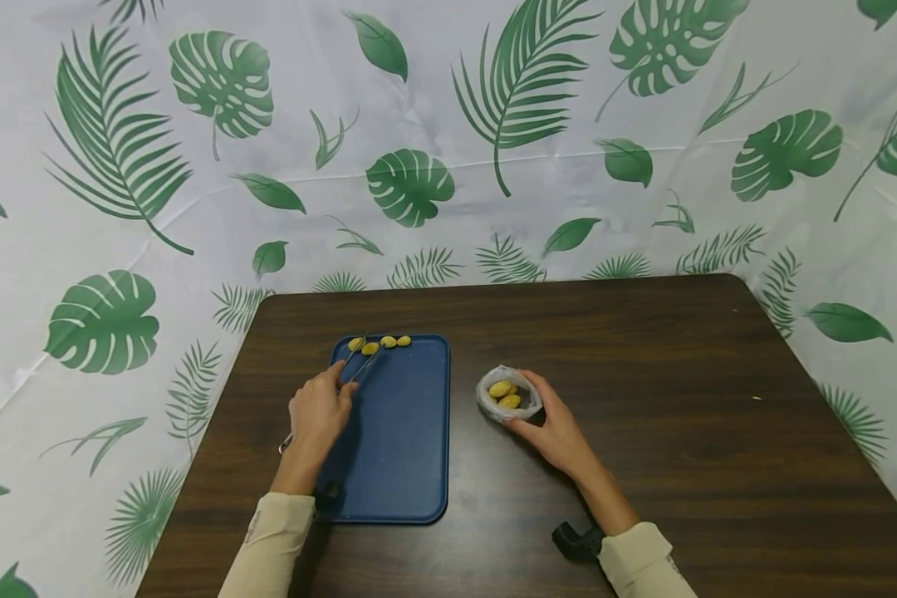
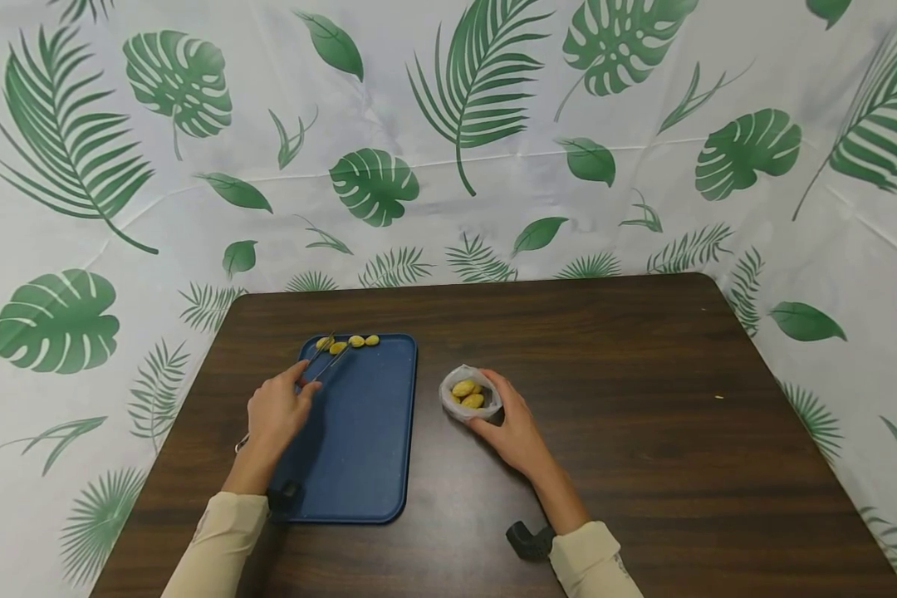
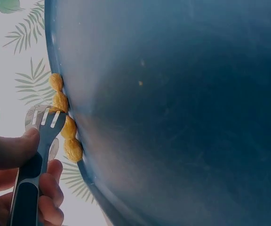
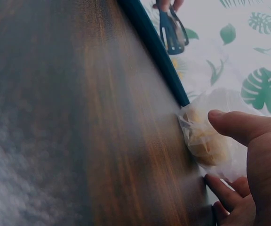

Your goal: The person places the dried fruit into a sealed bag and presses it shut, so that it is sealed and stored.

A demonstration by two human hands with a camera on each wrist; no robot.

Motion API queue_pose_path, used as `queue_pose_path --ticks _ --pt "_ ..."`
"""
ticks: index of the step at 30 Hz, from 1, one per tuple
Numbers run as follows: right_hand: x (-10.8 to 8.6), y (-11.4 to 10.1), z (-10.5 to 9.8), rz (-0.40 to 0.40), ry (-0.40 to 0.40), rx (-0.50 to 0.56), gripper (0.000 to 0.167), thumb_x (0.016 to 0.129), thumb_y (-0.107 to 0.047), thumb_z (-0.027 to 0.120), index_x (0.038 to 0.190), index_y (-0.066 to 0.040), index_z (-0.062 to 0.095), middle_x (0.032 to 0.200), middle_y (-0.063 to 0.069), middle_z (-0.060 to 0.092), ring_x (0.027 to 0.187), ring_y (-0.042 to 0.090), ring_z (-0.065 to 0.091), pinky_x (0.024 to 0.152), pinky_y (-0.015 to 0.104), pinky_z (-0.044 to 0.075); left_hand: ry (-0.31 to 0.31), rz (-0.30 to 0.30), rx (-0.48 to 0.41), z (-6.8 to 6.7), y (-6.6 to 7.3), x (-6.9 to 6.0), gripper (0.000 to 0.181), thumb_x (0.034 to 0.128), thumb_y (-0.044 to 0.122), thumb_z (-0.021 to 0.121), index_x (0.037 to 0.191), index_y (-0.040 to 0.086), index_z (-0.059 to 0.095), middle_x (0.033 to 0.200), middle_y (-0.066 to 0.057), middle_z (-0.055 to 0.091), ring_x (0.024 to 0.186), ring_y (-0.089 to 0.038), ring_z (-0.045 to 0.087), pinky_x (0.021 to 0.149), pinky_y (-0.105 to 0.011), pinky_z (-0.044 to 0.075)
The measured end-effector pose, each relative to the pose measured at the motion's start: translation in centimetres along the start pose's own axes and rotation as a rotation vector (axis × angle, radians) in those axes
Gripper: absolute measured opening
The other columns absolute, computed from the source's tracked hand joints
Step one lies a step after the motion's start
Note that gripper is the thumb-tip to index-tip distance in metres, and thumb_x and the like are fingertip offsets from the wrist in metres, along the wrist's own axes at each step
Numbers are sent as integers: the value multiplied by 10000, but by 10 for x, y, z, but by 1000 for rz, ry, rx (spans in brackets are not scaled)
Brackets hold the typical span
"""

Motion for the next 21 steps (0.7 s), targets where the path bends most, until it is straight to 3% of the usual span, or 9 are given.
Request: queue_pose_path --ticks 12,16,21 --pt "0 2 0 4 3 -2 763 893 -269 825 1545 -260 428 1528 87 518 1408 344 492 1126 633 370 -56 -15 47 5 -4 4 448 1019 279 646 1400 44 631 1112 -208 763 910 -463 720 765 -616 555" --pt "0 2 0 0 3 -1 761 892 -265 825 1543 -256 431 1529 85 518 1407 343 492 1127 629 370 -65 -30 32 6 -4 1 434 1026 265 629 1400 47 635 1238 -264 713 1000 -501 705 825 -642 546" --pt "1 2 0 -8 10 10 759 884 -239 830 1536 -246 440 1519 88 526 1398 341 499 1127 621 371 -64 -32 4 5 -4 -2 430 1030 252 624 1408 47 631 1260 -272 701 1024 -495 702 841 -635 546"
Point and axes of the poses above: each hand's wrist, its own x-axis towards the middle knuckle, its own z-axis out of the palm, y = z × x, the point moved 6 cm from there along x, towards the middle knuckle
